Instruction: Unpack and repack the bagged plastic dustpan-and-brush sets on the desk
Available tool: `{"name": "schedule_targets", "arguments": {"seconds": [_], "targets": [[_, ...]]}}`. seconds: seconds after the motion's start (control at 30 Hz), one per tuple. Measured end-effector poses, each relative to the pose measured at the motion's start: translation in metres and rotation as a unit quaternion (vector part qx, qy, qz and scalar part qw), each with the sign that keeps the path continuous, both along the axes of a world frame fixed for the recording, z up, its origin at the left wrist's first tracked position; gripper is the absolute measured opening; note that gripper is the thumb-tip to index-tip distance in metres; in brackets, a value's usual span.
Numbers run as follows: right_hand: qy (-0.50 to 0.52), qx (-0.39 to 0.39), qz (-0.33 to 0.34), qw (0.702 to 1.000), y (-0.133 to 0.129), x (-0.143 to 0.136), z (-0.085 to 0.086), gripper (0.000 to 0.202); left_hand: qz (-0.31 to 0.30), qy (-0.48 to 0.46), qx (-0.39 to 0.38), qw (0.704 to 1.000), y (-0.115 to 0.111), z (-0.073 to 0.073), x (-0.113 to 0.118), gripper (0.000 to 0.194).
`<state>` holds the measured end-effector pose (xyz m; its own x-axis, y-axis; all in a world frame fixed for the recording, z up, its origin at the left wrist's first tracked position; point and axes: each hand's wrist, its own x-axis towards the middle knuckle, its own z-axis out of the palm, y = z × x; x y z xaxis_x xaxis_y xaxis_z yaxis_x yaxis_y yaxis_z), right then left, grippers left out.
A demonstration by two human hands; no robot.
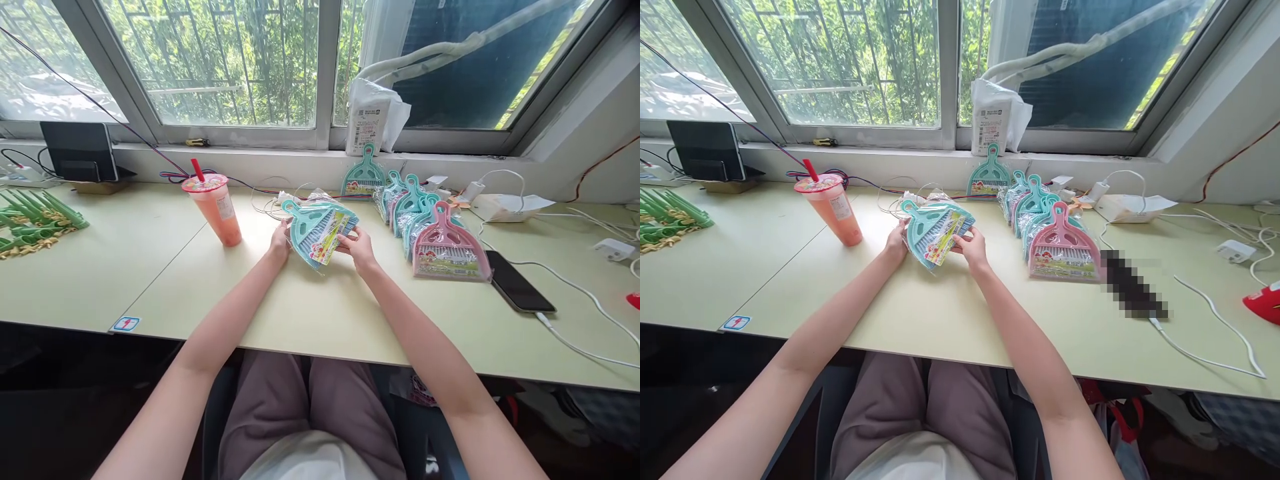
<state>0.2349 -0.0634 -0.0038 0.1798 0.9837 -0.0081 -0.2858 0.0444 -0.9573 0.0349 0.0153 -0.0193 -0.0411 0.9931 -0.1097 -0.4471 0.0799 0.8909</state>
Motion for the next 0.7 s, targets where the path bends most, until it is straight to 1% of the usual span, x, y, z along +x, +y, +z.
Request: {"name": "schedule_targets", "arguments": {"seconds": [0.07, 0.17, 0.23, 0.3, 0.33, 0.37, 0.43, 0.5, 0.53, 0.57, 0.63, 0.7], "targets": [[-0.016, 0.007, 0.006, 1.000, -0.001, 0.002, 0.001, 0.035, 0.009, 0.001, 0.012, 1.000, 0.004, 0.000, -0.007, 0.035], [-0.038, 0.011, 0.015, 0.999, -0.001, 0.005, 0.002, 0.040, 0.016, 0.034, 0.017, 0.999, 0.009, 0.001, -0.019, 0.031], [-0.052, 0.009, 0.025, 0.998, -0.001, 0.010, 0.003, 0.042, 0.029, 0.068, 0.031, 0.997, 0.012, 0.005, -0.029, 0.040], [-0.073, 0.006, 0.045, 0.996, -0.002, 0.015, 0.006, 0.041, 0.058, 0.123, 0.081, 0.987, 0.012, 0.011, -0.039, 0.052], [-0.086, 0.004, 0.058, 0.995, -0.002, 0.018, 0.007, 0.042, 0.059, 0.161, 0.116, 0.978, 0.012, 0.014, -0.044, 0.058], [-0.100, 0.001, 0.073, 0.992, -0.003, 0.021, 0.008, 0.042, 0.041, 0.201, 0.147, 0.968, 0.011, 0.016, -0.049, 0.062], [-0.120, -0.005, 0.101, 0.988, -0.004, 0.026, 0.011, 0.044, -0.042, 0.277, 0.176, 0.944, 0.008, 0.020, -0.056, 0.065], [-0.131, -0.005, 0.123, 0.984, -0.005, 0.030, 0.012, 0.046, -0.126, 0.326, 0.169, 0.922, 0.005, 0.019, -0.060, 0.060], [-0.133, -0.002, 0.131, 0.982, -0.006, 0.032, 0.012, 0.047, -0.146, 0.337, 0.162, 0.916, 0.004, 0.018, -0.060, 0.055], [-0.133, 0.000, 0.138, 0.981, -0.006, 0.033, 0.013, 0.047, -0.153, 0.341, 0.159, 0.914, 0.004, 0.016, -0.060, 0.051], [-0.130, 0.003, 0.144, 0.981, -0.006, 0.035, 0.013, 0.046, -0.142, 0.325, 0.157, 0.922, 0.005, 0.012, -0.059, 0.044], [-0.121, 0.001, 0.135, 0.983, -0.004, 0.036, 0.014, 0.045, -0.103, 0.291, 0.143, 0.940, 0.009, 0.009, -0.062, 0.038]]}}
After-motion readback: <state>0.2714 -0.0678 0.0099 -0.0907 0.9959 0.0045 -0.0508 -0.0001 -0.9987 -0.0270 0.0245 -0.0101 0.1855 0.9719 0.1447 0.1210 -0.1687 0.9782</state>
